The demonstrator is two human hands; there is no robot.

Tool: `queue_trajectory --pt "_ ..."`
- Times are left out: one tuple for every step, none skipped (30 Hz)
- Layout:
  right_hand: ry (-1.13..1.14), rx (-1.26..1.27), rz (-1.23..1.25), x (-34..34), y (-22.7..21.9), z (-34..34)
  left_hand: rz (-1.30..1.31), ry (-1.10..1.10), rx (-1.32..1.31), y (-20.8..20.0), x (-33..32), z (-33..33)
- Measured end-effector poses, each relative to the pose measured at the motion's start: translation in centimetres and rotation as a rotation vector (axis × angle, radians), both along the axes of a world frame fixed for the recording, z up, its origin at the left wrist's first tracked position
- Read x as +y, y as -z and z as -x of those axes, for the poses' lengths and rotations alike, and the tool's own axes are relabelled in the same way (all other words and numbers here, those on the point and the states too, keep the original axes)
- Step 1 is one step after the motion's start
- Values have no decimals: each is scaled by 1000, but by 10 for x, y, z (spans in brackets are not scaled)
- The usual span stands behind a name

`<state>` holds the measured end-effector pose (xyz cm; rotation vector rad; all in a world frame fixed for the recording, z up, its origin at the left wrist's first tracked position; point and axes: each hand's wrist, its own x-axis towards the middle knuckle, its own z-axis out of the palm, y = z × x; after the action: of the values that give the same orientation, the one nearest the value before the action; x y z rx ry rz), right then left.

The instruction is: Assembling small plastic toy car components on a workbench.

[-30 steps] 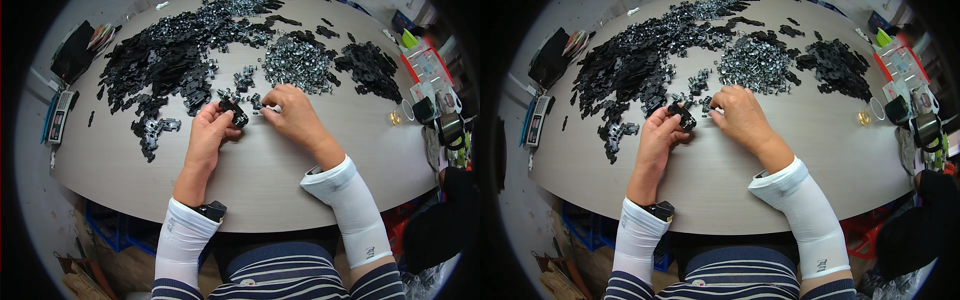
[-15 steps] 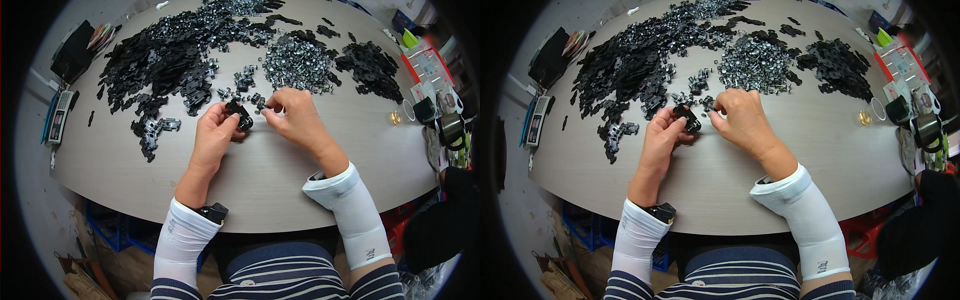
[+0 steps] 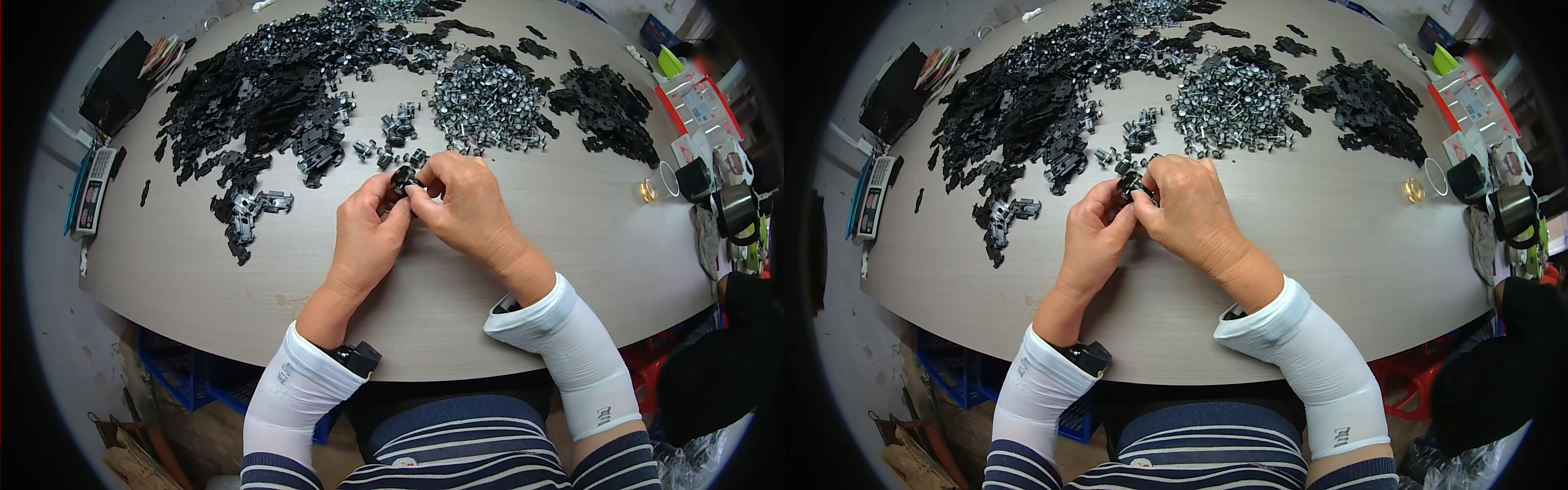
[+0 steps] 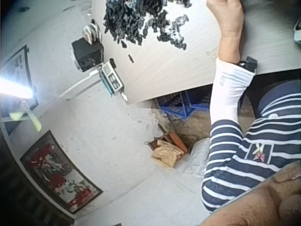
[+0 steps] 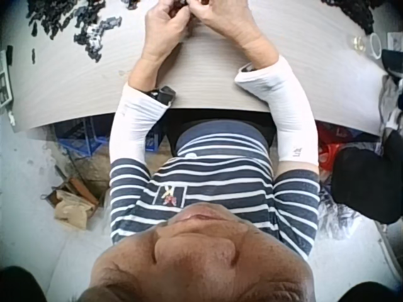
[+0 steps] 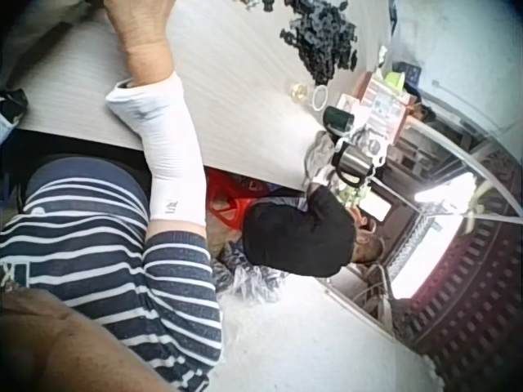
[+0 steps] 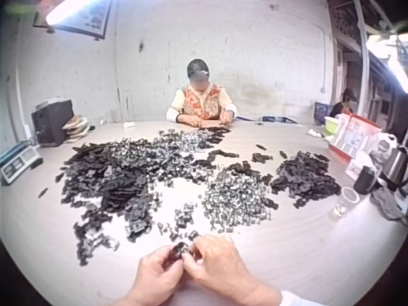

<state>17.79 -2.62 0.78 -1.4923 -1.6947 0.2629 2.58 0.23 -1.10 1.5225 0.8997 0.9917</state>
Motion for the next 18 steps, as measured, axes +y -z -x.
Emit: queue_trajectory --pt "9 4 -22 -1 0 2 0 0 0 0 0 1" --pt "9 5 -22 -1 0 3 29 25 -33 -1 1 3" --pt "22 9 -49 -1 1 3 59 51 -66 -1 2 4" --pt "36 13 -75 -1 1 4 59 52 -66 -3 1 3" --pt "37 13 -75 -2 1 5 138 45 -152 -7 0 1" --pt "33 10 -72 -3 0 6 215 36 -239 -11 -1 0" --pt "29 7 -69 -4 -2 6 214 37 -238 -7 -1 1" --pt "30 8 -70 -4 -2 6 78 32 -135 0 1 3" --pt "33 -44 -88 -4 -2 5 -58 28 -32 4 2 4" --pt "36 -96 -106 -4 -2 4 -58 30 -31 5 2 5" --pt "37 -95 -107 -4 -2 5 -71 28 10 5 2 5" --pt "40 -95 -110 -4 -3 5 -82 26 49 5 2 5" --pt "42 -94 -113 -4 -3 5 -81 28 49 2 1 4" --pt "43 -94 -112 -4 -2 5 3 57 -48 -3 -1 3" --pt "36 -12 -70 -5 -2 5 86 85 -145 -8 -1 2" --pt "29 71 -27 -5 -2 4 87 86 -145 -11 0 2" --pt "30 71 -27 -5 -3 4 238 98 -248 -13 3 2" --pt "9 41 -60 -5 -4 4 387 106 -349 -15 5 4"
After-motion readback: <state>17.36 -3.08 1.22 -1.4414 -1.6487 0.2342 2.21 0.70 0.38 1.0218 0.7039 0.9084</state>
